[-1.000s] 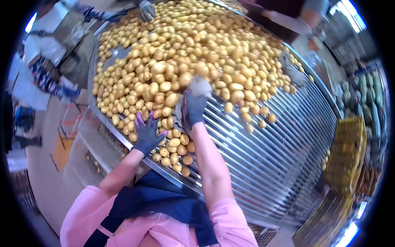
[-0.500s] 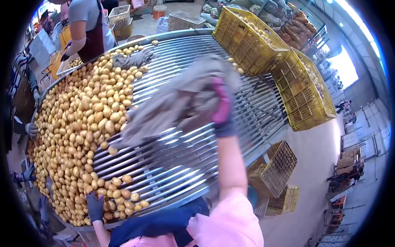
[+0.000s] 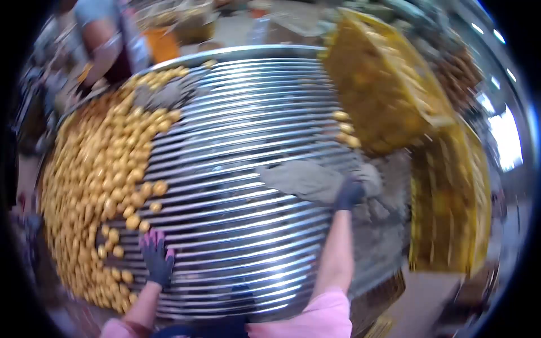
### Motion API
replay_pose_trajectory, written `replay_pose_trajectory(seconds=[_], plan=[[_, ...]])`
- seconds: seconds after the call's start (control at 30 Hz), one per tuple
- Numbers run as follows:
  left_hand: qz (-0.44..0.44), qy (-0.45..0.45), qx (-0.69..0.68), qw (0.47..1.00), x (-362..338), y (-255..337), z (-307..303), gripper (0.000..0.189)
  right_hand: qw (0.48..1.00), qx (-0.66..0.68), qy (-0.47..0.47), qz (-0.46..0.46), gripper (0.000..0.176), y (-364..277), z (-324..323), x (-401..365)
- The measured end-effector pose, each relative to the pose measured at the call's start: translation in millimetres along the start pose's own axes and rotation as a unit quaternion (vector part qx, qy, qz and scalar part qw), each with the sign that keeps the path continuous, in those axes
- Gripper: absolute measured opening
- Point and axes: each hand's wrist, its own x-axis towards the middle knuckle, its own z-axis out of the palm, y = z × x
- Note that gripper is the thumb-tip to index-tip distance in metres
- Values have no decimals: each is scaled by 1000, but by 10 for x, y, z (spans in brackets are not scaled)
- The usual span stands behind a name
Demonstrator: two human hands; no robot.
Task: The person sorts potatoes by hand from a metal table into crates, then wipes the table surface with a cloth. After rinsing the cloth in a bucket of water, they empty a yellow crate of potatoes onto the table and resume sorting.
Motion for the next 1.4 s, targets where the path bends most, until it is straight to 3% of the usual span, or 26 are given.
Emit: replay_pose_trajectory(seconds=[0.03,0.07,0.13,0.27,0.33,0.4,0.47,0.5,0.53,0.6,0.7,0.77,0.83,0.87,0.9,0.93,0.97,1.0,1.03,1.07,1.13,1.2,1.23,1.3,1.33,1.4], plan=[[5,34,-22,999,40,34,-53,60,965,-27,-256,57,50,-165,-13,249],[-4,17,-31,999,22,4,-43,61,985,18,-172,-19,54,-119,557,342],[-13,14,8,1000,31,-10,-49,59,959,241,-102,-112,48,-557,996,507],[-19,6,-6,1000,100,12,-134,59,807,487,-303,-142,38,-1663,1032,457],[-30,11,-7,999,61,5,-95,59,741,560,-334,-162,33,-2427,470,58],[-42,-4,-59,997,19,-28,-91,61,733,540,-314,-271,31,-3030,208,-440],[-32,27,-48,998,2,-57,-49,63,698,551,-365,-276,30,-3637,-464,-1214],[-36,16,-36,999,4,-61,-62,63,633,519,-492,-296,35,-3901,-499,-1665],[-38,6,-26,999,-4,-50,-67,63,572,601,-485,-276,43,-4054,-1366,-1900],[-39,30,-39,998,-25,-59,-71,60,586,600,-418,-349,54,-4362,-2036,-2664],[-41,35,-68,996,-71,-110,28,55,577,631,-468,-225,56,-4408,-3058,-3095],[-20,65,-101,993,-92,-142,-76,47,355,670,-638,-136,49,-4163,-3335,-3154],[-4,75,-134,988,-116,-213,-297,45,272,597,-729,-197,40,-3716,-3628,-2584],[1,-10,-157,988,-174,-279,-418,43,269,634,-714,-126,37,-3554,-3380,-2535],[6,-97,-181,979,-296,-301,-478,41,292,644,-698,-116,37,-3353,-3304,-2277],[-3,13,-210,978,-542,-355,-231,38,314,654,-680,-106,37,-3155,-3240,-2012],[-5,31,-71,997,-714,-340,-574,42,356,674,-639,-100,41,-3035,-3265,-1741],[-32,87,-19,995,-999,-402,-442,50,394,656,-640,-72,46,-2902,-2967,-1581],[-112,31,-12,993,-1233,-383,-653,59,462,634,-615,-79,46,-2785,-2695,-1474],[-145,61,3,988,-1524,-456,-519,64,475,658,-582,-48,42,-2688,-2471,-1485],[-261,-93,-31,960,-1885,-544,-704,73,595,573,-521,-215,38,-2477,-1445,-1641],[-292,-25,17,956,-2108,-643,-550,70,544,660,-519,-3,24,-2555,-2321,-2007],[-308,-40,2,951,-2095,-710,-552,71,595,600,-533,-30,19,-2556,-1936,-2261],[-324,-79,-29,942,-1987,-862,-601,76,660,524,-537,-39,18,-2503,-1756,-2494],[-307,-79,29,948,-1922,-936,-545,77,687,492,-522,-115,20,-2596,-1739,-2631],[-239,-83,-36,967,-1840,-1168,-688,79,737,414,-485,-223,21,-3099,-2292,-2844]])
